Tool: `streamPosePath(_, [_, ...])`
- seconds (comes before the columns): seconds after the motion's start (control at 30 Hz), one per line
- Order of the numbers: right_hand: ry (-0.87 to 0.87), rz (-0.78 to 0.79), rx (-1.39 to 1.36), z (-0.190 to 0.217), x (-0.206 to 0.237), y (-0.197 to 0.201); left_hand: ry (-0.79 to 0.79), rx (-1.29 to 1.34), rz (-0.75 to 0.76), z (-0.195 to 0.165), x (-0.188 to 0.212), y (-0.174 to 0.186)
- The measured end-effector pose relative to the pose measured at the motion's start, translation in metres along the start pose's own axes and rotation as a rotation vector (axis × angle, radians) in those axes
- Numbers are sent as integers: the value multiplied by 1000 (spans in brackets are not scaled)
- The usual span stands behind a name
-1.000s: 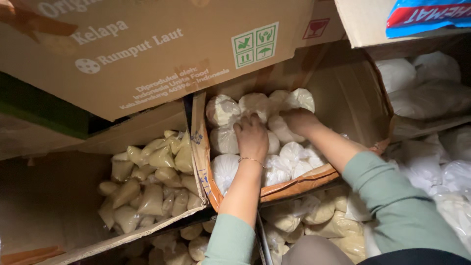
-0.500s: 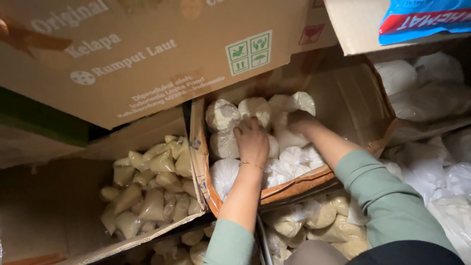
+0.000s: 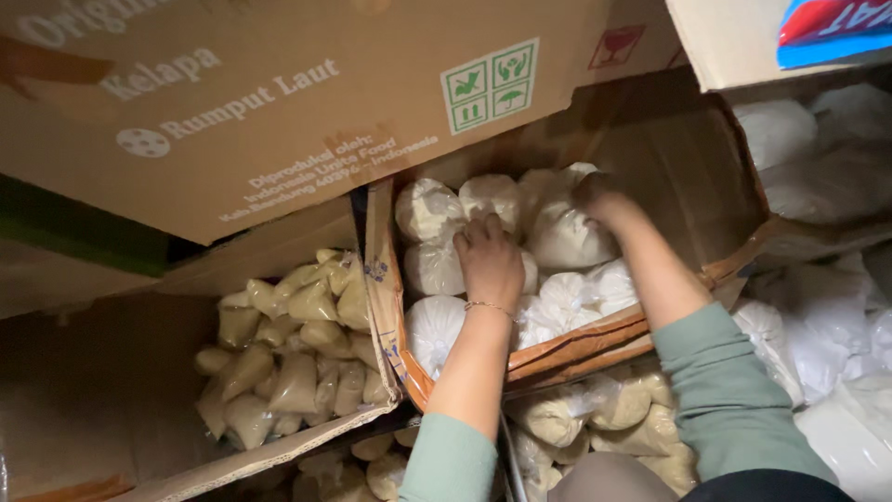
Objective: The person sorts and stacks individually wrapped food items from cardboard boxes into a larger container. They repeatedly pick up white and beige wrapped packages, place them into a box, and adjust the arrangement.
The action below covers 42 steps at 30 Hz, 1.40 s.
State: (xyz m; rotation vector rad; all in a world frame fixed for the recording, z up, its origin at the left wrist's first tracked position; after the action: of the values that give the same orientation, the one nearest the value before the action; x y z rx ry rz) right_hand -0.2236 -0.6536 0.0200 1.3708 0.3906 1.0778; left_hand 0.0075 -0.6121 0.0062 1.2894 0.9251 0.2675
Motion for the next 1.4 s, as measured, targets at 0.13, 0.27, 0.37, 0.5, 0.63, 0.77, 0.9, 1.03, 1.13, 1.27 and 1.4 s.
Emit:
streamPosePath(0.13, [-78,254,46,3,8,-9,-2,49,-7,-1,2,-2])
streamPosePath(0.27, [40,465,385,13,27,-38,5,11,-16,0,0,-4])
streamPosePath(0.37, [3,333,355,9,25,-38,56,27,-43,2,1,-8])
streamPosePath(0.5, [-45,88,204,0,14,-28,158,186,50,2,5,-19])
streamPosePath(0.63, [31,354,253,5,21,-39,300,372,110,2,8,-23])
streamPosePath(0.77, [32,199,260,12,32,-50,231,393,8,4,5,-16])
streamPosePath(0.9, [27,20,192,13,30,-48,235,320,-18,5,1,-11])
streamPosePath(1.03, [65,127,217,12,32,-49,223,361,12,4,3,-8])
streamPosePath(1.13, [103,153,270,18,47,-47,179,353,61,0,2,-5])
streamPosePath(1.27, [149,34,223,19,84,-27,138,328,193,-7,-1,2])
streamPosePath(1.4, [352,-172,-55,10,169,-1,3,125,62,-13,5,13])
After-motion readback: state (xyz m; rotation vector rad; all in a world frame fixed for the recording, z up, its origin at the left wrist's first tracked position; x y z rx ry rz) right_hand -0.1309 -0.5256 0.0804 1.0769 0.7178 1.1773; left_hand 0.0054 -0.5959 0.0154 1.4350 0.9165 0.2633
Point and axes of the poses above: each hand's wrist, its own x-axis away from the middle knuckle, its own y-axis out of the back of the hand, z = x × y, the point moved 1 cm from there along -x, towards the middle knuckle, and after that the axes turned 13 degrees about -y, right-handed, at the moved point
